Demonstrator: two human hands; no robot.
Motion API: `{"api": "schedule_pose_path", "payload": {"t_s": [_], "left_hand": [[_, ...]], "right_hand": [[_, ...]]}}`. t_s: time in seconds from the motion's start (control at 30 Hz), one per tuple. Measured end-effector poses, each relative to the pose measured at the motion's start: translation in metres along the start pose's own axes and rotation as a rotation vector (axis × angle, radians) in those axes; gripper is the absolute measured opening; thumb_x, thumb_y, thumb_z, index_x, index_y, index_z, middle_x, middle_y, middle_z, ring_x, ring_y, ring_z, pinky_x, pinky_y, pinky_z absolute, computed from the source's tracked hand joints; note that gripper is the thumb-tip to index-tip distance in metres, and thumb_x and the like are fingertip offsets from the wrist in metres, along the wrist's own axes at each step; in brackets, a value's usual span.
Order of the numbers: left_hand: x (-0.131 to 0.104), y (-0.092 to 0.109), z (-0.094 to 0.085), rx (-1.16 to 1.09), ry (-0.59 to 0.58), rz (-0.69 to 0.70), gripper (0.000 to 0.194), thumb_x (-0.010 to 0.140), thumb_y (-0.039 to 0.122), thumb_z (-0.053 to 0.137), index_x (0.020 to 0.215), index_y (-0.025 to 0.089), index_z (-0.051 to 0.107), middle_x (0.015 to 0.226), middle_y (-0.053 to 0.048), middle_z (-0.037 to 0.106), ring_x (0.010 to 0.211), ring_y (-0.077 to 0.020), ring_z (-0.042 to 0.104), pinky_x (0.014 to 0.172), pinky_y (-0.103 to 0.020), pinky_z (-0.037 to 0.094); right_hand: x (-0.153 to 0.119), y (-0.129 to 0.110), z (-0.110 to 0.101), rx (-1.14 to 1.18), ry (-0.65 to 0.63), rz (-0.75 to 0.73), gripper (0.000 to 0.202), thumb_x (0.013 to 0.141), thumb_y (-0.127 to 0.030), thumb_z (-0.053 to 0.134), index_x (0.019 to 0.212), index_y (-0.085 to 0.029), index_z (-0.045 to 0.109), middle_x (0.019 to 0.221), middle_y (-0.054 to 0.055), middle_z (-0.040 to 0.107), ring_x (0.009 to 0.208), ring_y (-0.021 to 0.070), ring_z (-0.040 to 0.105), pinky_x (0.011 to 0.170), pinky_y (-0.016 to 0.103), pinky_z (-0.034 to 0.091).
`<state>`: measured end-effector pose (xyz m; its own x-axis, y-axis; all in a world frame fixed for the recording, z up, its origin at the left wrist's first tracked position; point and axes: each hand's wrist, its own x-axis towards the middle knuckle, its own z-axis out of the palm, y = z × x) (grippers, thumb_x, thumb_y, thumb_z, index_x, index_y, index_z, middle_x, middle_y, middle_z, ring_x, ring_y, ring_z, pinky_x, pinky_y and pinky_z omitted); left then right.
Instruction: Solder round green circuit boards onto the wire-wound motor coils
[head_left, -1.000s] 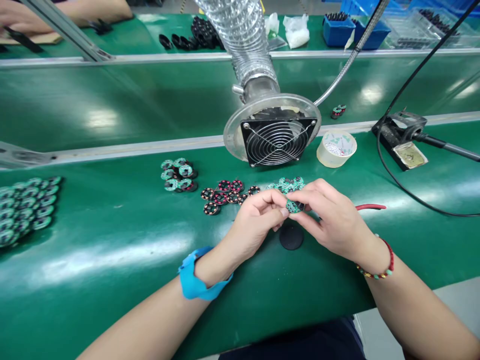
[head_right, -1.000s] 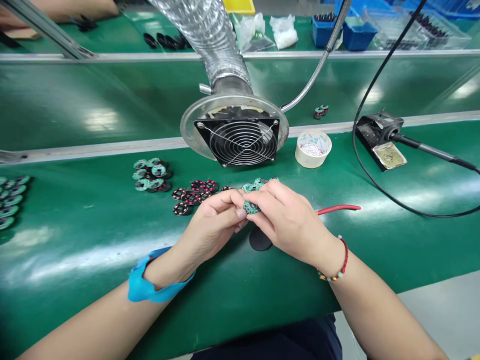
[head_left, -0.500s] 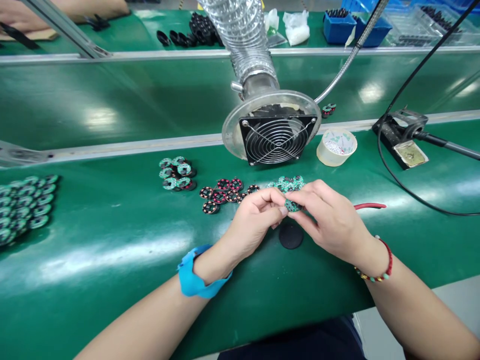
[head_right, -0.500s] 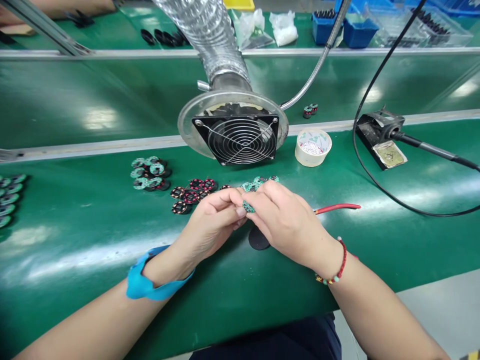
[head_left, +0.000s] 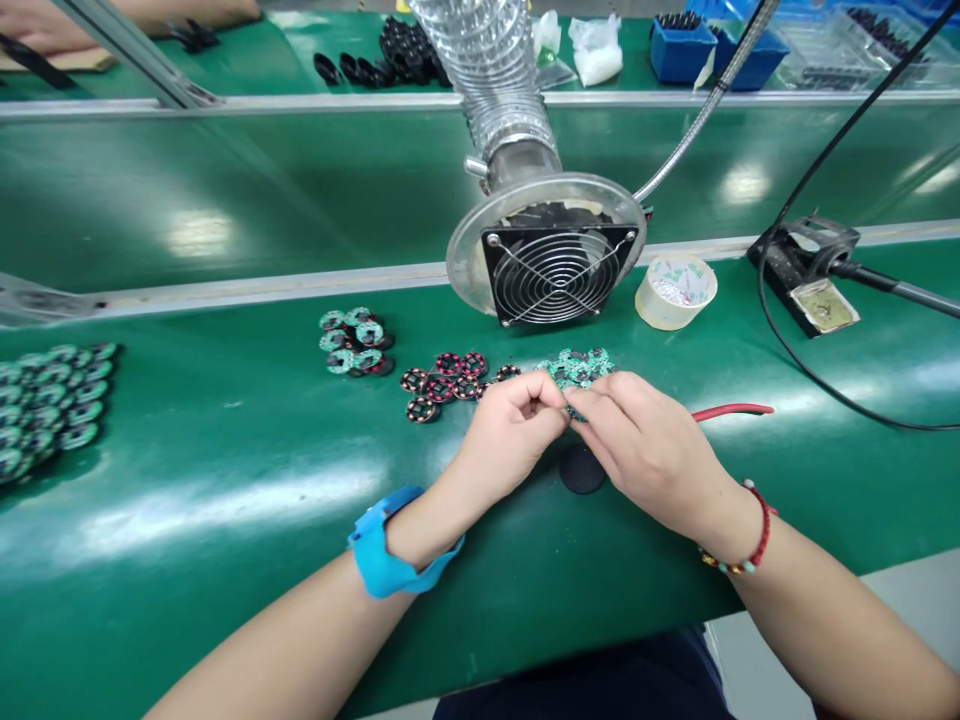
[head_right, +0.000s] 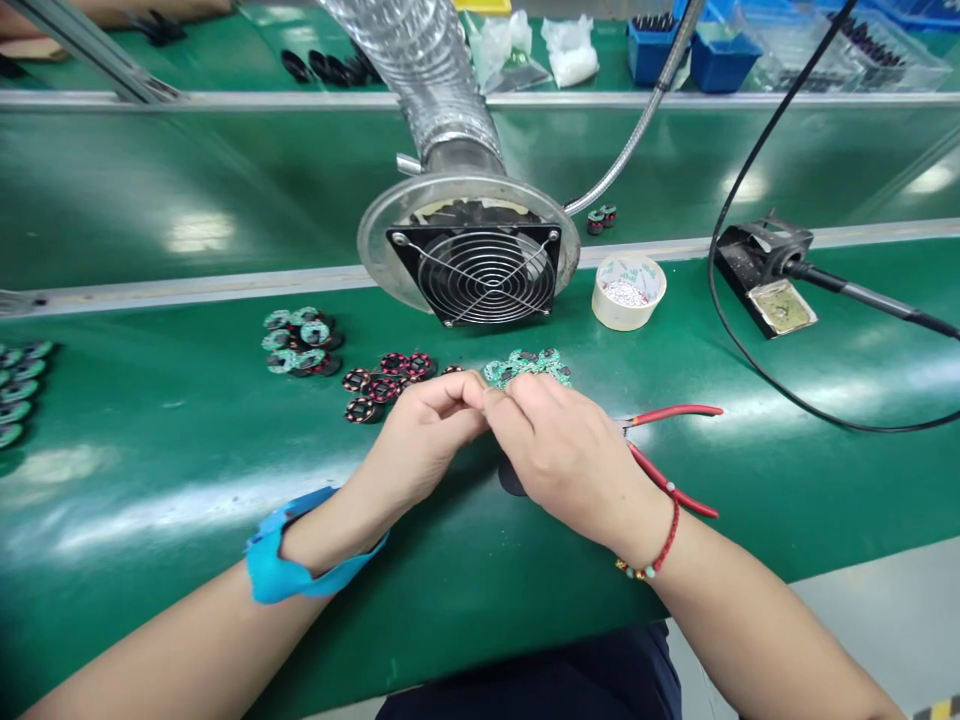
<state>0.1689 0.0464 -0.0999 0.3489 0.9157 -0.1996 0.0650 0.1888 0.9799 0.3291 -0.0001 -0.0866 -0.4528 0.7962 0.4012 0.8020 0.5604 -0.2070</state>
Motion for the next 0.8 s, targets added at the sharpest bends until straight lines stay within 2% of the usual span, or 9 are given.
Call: {"api": "schedule_pose_path", "payload": {"t_s": [0.17,0.3,0.57,0.7,0.77,0.8], "left_hand": [[0.000,-0.001,0.002,-0.037,0.019,-0.003,0.009,0.062,0.017,0.059,0.056,0.018,0.052,0.056,0.005,0.043,0.055,-0.0093,0.035,0.053,-0.023,0.029],[0.000,0.000,0.002,-0.112,0.030,-0.026,0.006,0.059,0.015,0.056,0.056,0.018,0.052,0.053,0.006,0.042,0.052,-0.0087,0.031,0.051,-0.024,0.026],[-0.001,0.002,0.002,-0.206,0.019,0.000,0.007,0.062,0.013,0.056,0.057,0.019,0.055,0.055,0.004,0.046,0.052,-0.0105,0.037,0.050,-0.026,0.027],[0.001,0.013,-0.009,-0.212,0.067,0.174,0.009,0.065,0.013,0.056,0.058,0.019,0.057,0.056,0.002,0.051,0.051,-0.0104,0.042,0.048,-0.027,0.028],[0.012,0.022,-0.024,-0.209,0.180,0.333,0.010,0.066,0.014,0.055,0.057,0.019,0.055,0.055,0.003,0.052,0.047,-0.0095,0.041,0.045,-0.027,0.026],[0.020,0.026,-0.034,-0.188,0.274,0.433,0.012,0.068,0.015,0.053,0.057,0.020,0.054,0.053,0.003,0.051,0.046,-0.0093,0.041,0.044,-0.027,0.026]], "right_hand": [[0.002,0.001,0.003,0.106,0.038,0.057,0.018,0.098,-0.017,0.043,0.102,-0.015,0.060,0.088,0.010,0.061,0.086,0.0213,0.059,0.071,0.035,0.053],[0.003,0.005,0.004,0.249,0.058,0.131,0.017,0.094,-0.020,0.053,0.110,-0.017,0.058,0.094,0.008,0.062,0.086,0.0202,0.060,0.072,0.035,0.054],[0.004,0.011,0.004,0.346,0.110,0.135,0.021,0.092,-0.020,0.056,0.113,-0.019,0.056,0.097,0.007,0.061,0.091,0.0198,0.059,0.078,0.036,0.054],[0.004,0.012,0.005,0.349,0.148,0.132,0.022,0.092,-0.018,0.057,0.114,-0.019,0.057,0.098,0.008,0.062,0.093,0.0194,0.059,0.080,0.036,0.054],[0.004,0.013,0.006,0.352,0.159,0.133,0.022,0.092,-0.018,0.057,0.114,-0.018,0.057,0.099,0.008,0.062,0.093,0.0190,0.060,0.081,0.036,0.055],[0.004,0.013,0.006,0.357,0.164,0.130,0.022,0.092,-0.018,0.056,0.114,-0.018,0.058,0.099,0.008,0.062,0.093,0.0189,0.060,0.081,0.036,0.055]]}}
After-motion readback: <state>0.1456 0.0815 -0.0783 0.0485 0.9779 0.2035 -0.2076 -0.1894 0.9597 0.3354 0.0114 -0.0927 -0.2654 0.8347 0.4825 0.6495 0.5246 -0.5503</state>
